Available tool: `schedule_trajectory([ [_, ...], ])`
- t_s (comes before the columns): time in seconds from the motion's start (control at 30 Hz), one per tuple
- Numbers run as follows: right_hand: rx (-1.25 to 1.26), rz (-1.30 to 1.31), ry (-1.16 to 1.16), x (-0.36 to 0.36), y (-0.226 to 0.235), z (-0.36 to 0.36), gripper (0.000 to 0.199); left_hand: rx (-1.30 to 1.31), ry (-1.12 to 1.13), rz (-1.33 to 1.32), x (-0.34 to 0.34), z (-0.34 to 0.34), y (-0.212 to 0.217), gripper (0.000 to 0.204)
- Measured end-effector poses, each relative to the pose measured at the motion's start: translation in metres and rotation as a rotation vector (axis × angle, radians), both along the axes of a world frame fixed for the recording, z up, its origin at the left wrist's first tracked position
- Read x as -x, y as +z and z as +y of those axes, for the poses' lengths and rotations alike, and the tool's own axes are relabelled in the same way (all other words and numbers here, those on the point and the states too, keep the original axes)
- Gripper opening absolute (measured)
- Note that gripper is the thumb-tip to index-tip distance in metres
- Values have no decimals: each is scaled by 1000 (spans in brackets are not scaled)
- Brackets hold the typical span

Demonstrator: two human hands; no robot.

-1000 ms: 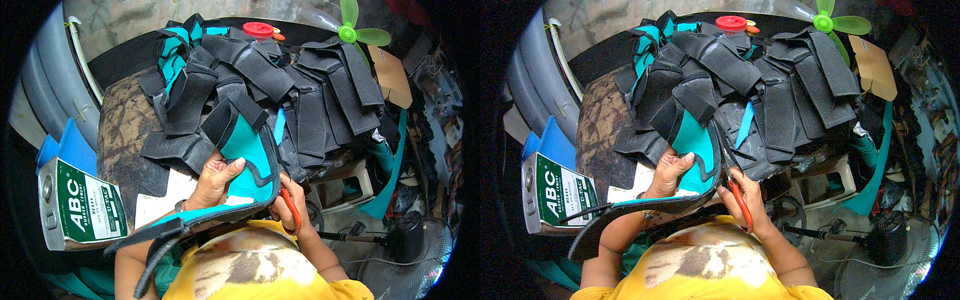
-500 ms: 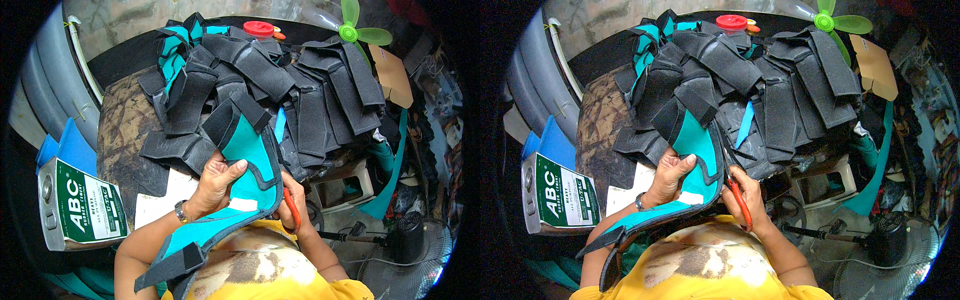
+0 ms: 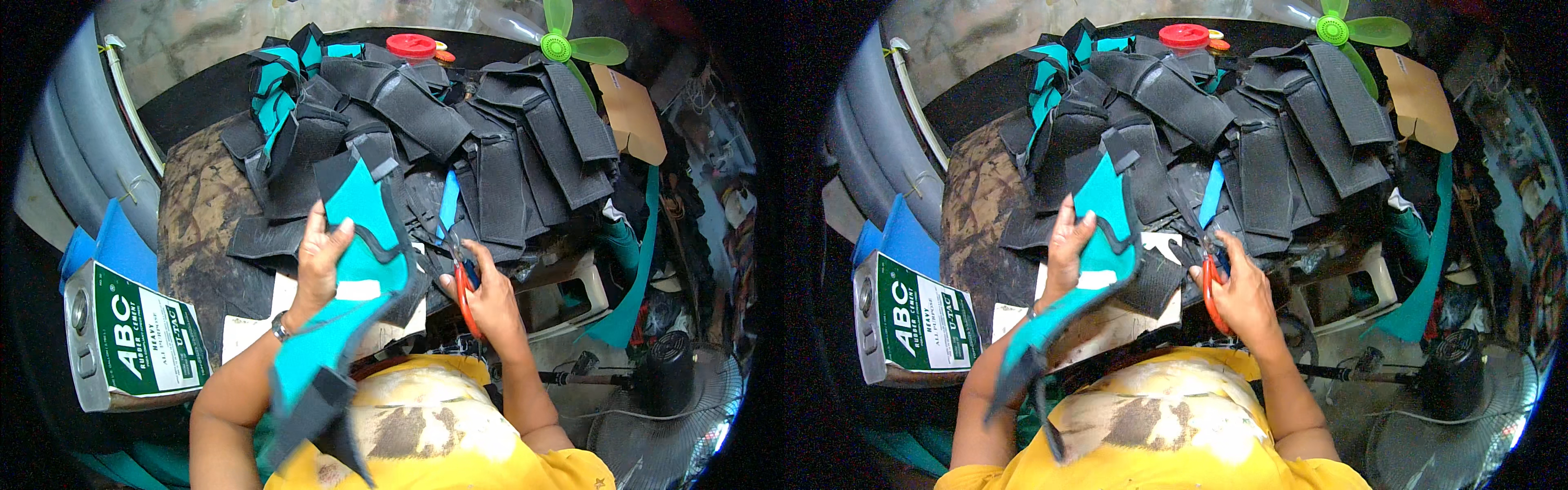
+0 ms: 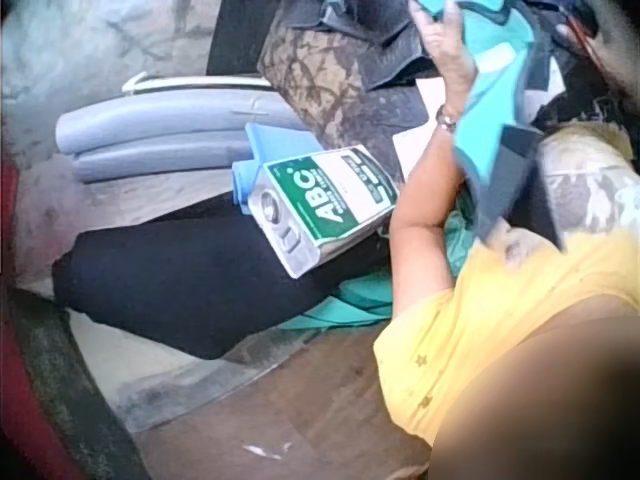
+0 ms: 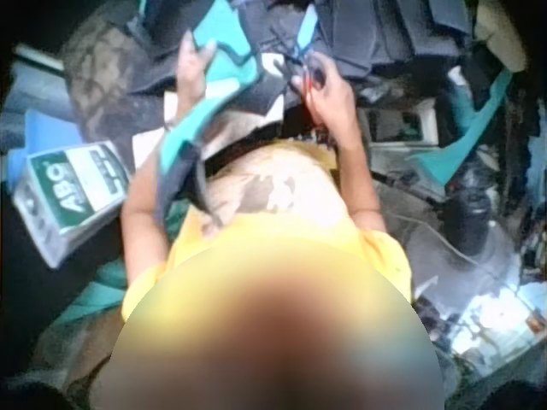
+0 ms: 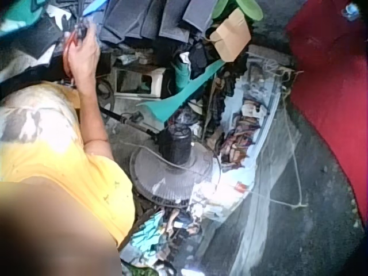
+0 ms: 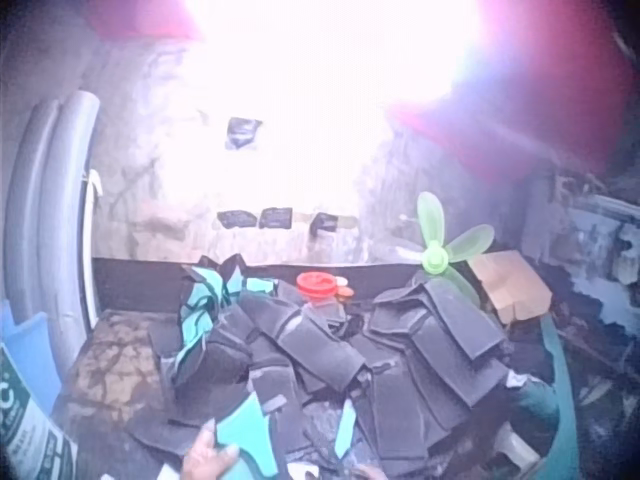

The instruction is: The person uses red-handled scissors to trim black fabric strips from teal-colored shoe insoles. They repeatedly pick up insoles, cut along the edges, and place the trimmed pieces back on the work surface. The person also briefly moves a small green fan and handles loose fabric scraps.

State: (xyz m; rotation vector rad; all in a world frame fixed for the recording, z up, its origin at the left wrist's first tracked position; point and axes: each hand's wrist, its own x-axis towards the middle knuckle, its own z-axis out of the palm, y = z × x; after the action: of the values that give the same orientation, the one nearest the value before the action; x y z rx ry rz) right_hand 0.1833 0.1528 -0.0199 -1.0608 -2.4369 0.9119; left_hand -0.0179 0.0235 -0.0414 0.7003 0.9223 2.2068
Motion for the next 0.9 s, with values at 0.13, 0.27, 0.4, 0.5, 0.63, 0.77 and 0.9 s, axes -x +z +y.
schedule_trajectory([
  [0.13, -159, -74, 7, 9, -18, 19, 60, -12, 66, -75, 22, -1, -5, 46],
  [0.27, -82, -188, 63, 18, -23, 42, 57, -13, 88, -87, 25, -2, -5, 59],
  [0.4, -205, -59, 188, 43, -23, 59, 52, 0, 62, -56, 21, 1, -3, 60],
  [0.5, -352, -147, 243, 56, -19, 53, 50, -19, 9, -49, 22, 1, -3, 49],
  [0.63, -435, -19, 377, 49, 3, 35, 66, 70, -171, -40, 17, -1, -10, 39],
  [0.77, -229, 449, 765, 44, 27, 4, 77, 215, -192, 92, 0, 0, -10, 43],
  [0.9, -424, 750, 833, 53, 47, -21, 59, 104, -271, 140, -16, -3, 9, 49],
])
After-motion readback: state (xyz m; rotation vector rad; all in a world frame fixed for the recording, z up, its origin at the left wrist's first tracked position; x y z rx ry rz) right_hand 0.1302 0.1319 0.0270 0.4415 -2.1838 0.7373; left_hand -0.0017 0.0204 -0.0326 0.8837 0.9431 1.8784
